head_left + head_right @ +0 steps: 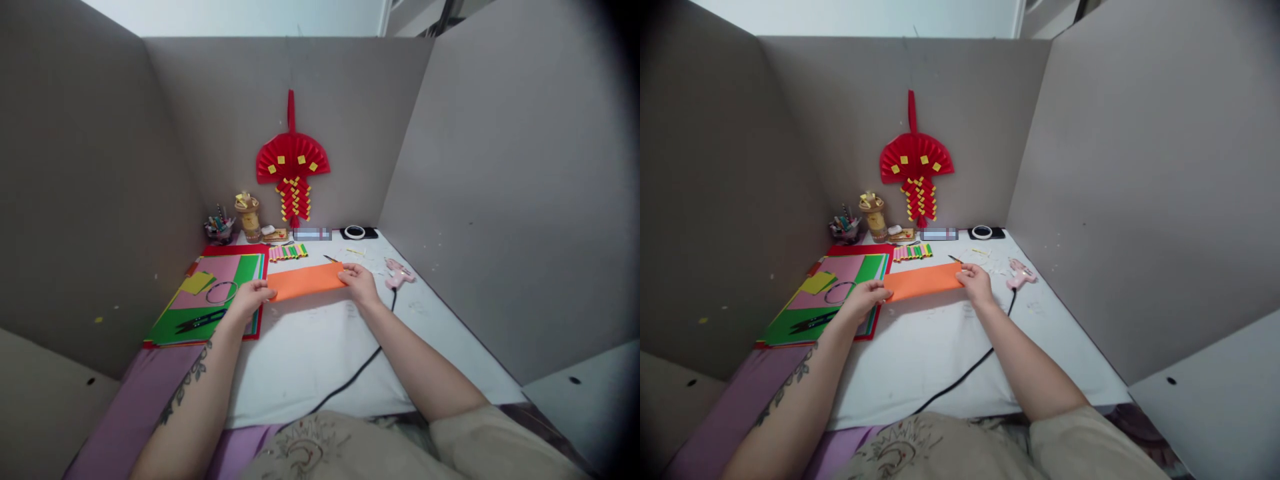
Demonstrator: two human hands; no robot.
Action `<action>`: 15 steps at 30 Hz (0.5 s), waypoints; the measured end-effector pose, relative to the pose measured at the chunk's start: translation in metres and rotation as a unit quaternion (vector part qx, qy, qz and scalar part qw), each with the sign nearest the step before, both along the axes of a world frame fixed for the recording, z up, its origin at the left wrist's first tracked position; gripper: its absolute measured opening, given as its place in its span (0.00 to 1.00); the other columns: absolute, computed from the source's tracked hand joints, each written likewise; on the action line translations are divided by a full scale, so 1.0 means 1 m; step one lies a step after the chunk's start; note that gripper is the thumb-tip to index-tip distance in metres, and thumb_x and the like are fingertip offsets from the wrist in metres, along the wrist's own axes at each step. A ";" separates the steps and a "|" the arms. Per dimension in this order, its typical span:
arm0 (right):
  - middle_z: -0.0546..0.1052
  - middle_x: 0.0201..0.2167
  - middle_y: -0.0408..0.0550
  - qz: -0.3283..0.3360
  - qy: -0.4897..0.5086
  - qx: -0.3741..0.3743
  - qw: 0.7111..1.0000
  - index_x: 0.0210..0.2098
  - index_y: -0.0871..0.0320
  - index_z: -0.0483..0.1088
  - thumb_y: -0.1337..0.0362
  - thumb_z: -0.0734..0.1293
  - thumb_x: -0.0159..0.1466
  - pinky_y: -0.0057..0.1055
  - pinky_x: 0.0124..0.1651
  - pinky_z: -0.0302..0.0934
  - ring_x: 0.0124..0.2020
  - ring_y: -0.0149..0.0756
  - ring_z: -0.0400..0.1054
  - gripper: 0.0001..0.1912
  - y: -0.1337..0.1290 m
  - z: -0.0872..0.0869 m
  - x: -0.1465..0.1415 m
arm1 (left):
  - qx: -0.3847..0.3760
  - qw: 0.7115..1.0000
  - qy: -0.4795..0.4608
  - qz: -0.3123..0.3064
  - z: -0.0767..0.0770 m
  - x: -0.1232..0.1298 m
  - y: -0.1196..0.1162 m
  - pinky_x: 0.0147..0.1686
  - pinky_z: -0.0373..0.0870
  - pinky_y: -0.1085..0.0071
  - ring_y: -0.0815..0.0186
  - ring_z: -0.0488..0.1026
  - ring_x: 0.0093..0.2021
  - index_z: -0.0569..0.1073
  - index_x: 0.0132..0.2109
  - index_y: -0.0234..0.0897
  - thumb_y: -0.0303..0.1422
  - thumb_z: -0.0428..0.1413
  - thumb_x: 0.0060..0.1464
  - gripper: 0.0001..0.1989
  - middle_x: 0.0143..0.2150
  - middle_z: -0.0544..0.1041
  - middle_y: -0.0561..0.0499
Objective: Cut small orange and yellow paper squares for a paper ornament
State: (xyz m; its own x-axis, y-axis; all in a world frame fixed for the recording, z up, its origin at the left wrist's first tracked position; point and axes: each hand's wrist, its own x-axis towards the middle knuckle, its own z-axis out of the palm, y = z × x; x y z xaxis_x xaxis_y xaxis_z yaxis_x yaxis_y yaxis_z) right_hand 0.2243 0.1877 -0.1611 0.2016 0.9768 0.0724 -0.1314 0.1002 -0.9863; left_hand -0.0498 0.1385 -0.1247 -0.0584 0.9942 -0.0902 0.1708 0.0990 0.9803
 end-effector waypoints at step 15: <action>0.72 0.20 0.41 0.004 -0.312 -0.026 0.950 0.27 0.59 0.70 0.68 0.62 0.44 0.25 0.28 0.56 0.24 0.32 0.65 0.10 0.023 -0.023 -0.015 | 0.024 0.918 0.393 0.052 -0.021 -0.001 0.016 0.25 0.56 0.73 0.66 0.68 0.27 0.71 0.26 0.36 0.28 0.57 0.38 0.03 0.24 0.73 0.52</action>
State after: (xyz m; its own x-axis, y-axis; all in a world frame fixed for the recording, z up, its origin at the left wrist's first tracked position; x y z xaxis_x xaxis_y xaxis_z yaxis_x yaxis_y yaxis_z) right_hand 0.2094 0.2110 -0.1840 0.1269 0.9837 0.1272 0.4801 0.0513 -0.8757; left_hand -0.0504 0.1541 -0.1453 -0.1816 0.9813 0.0645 0.8188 0.1145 0.5625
